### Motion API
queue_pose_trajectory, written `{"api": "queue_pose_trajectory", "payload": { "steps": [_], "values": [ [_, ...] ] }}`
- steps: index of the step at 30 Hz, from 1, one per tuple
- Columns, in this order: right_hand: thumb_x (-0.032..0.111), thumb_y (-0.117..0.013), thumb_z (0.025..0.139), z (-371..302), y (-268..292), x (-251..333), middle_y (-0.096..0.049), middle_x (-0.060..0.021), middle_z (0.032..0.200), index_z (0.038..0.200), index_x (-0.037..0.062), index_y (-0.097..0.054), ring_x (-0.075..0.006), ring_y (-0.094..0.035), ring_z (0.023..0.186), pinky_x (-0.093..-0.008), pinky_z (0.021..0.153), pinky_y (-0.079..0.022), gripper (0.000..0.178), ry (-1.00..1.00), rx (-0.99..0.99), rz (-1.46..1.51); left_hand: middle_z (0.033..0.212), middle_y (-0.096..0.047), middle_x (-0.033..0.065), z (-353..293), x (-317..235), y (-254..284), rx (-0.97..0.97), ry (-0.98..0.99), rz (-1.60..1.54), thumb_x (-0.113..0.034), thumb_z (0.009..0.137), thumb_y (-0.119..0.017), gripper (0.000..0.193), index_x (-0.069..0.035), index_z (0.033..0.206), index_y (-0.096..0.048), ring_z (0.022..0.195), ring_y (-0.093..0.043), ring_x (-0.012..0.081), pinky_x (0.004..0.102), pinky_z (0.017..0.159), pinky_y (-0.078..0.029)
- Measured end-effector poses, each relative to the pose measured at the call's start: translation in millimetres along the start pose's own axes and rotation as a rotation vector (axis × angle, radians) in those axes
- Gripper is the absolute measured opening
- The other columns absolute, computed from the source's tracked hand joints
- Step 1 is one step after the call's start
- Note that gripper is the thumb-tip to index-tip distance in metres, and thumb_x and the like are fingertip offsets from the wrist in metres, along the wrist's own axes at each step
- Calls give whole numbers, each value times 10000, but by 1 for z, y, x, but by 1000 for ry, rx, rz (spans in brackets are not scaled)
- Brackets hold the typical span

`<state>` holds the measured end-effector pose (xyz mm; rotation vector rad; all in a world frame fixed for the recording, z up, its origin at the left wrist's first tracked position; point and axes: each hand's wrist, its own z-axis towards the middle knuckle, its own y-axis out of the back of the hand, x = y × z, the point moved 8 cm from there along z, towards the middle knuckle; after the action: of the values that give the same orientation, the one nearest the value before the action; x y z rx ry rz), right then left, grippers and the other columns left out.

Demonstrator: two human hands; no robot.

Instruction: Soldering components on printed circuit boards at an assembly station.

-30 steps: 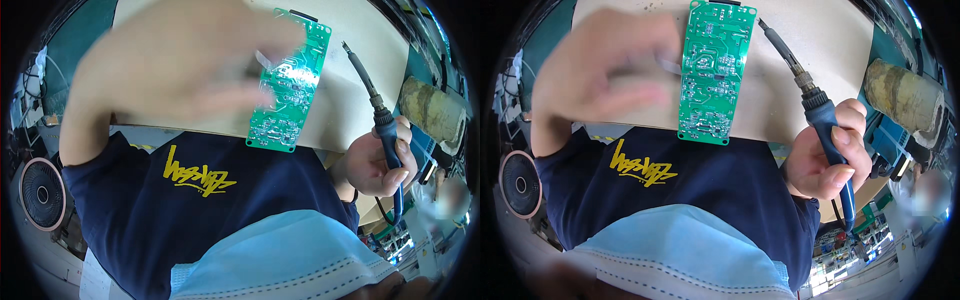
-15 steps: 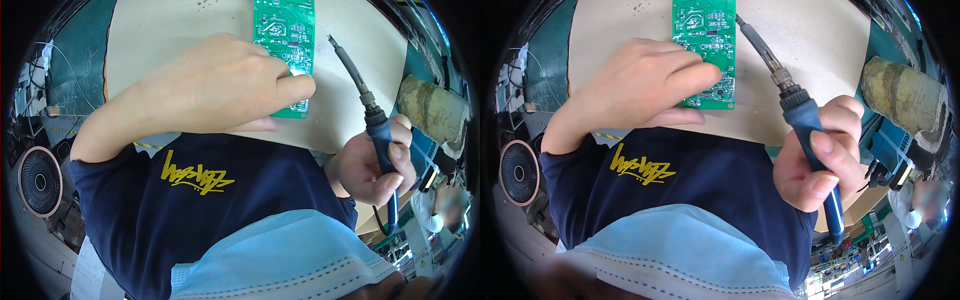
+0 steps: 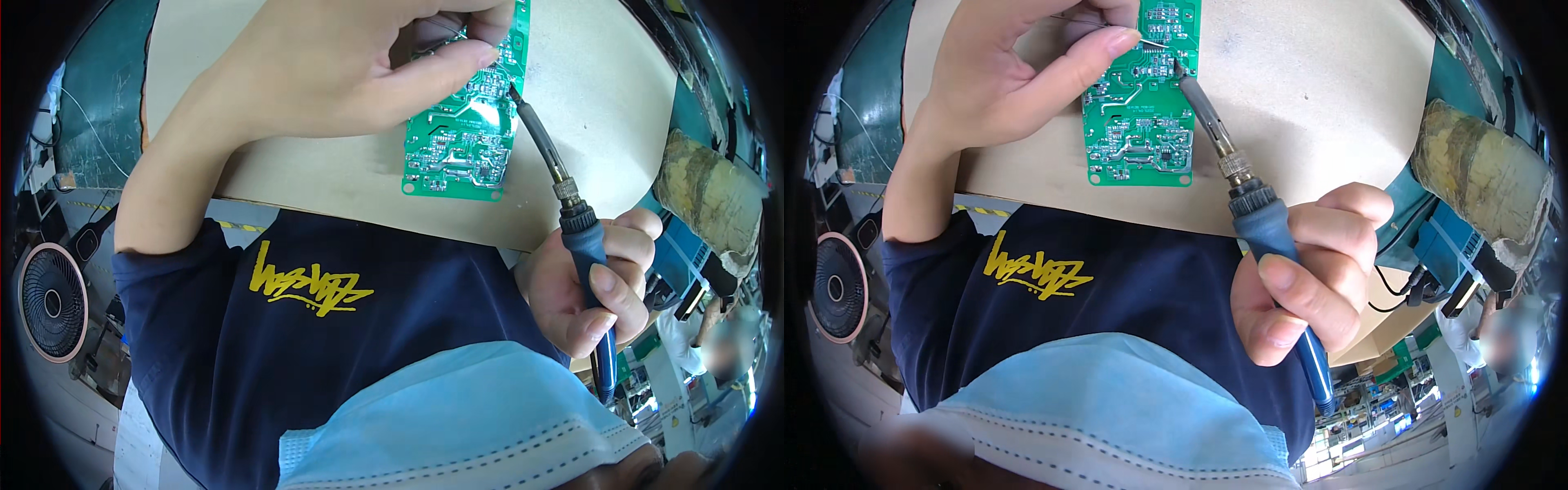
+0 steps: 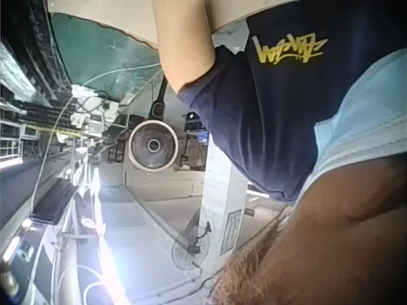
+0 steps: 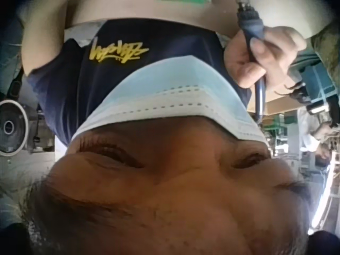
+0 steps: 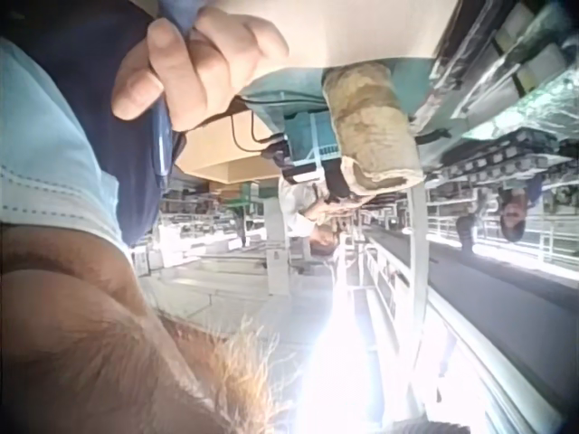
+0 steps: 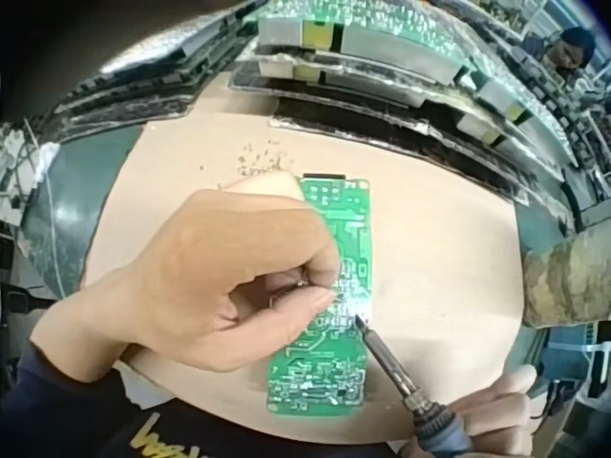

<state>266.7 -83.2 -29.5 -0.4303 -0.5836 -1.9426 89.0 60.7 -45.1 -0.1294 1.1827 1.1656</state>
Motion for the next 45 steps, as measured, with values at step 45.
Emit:
{"api": "queue_pose_trajectory", "payload": {
  "steps": [45],
  "values": [
    [305,-449,963,-1,6,-6,-469,-79,526,961,17,-628,-174,-407,546,-409,663,-235,339,23,18,68,628,-511,16,1,-1,-12,-21,-172,25,-21,734,-721,129,-77,813,-637,586,-463,187,319,633,-385]
  ]
}}
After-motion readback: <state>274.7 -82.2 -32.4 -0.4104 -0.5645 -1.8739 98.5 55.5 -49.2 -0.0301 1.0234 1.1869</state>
